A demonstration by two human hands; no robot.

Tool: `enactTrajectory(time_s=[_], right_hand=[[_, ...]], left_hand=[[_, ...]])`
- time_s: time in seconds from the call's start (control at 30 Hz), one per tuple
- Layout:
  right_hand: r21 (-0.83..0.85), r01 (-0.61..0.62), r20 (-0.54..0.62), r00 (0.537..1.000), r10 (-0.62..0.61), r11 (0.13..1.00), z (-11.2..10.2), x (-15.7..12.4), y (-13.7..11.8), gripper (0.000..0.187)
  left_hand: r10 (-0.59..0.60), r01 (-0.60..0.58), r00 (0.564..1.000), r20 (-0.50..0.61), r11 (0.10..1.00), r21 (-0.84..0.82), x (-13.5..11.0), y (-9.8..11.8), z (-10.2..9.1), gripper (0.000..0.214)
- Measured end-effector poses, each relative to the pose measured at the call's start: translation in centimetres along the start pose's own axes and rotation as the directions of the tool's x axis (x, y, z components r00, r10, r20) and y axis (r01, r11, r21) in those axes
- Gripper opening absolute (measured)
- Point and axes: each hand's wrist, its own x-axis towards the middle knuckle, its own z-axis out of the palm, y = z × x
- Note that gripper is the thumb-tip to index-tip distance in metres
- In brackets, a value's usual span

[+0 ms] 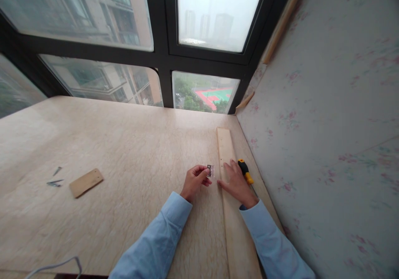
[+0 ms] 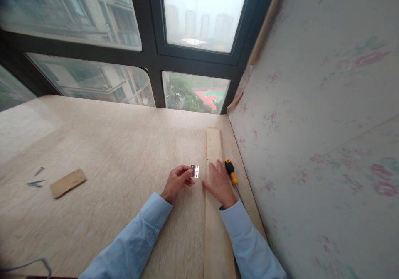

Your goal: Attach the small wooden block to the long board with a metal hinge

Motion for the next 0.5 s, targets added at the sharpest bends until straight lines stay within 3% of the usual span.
enactTrajectory(time_s=[0.23, 0.5], right_hand=[[-0.045, -0.035, 0.000, 0.999, 0.035, 0.998, -0.7, -1.3, -1.5, 0.056], [-0.066, -0.013, 0.056, 0.998, 0.017, 0.998, -2.1, -5.5, -2.7, 0.059]], left_hand=[[-0.029, 0.028, 0.999, -0.033, 1.000, -0.014, 0.1, -0.3, 0.0, 0.046], [-0.069, 0.069, 0.998, 0.000, 0.997, -0.021, -0.2, 0.0, 0.1, 0.054]])
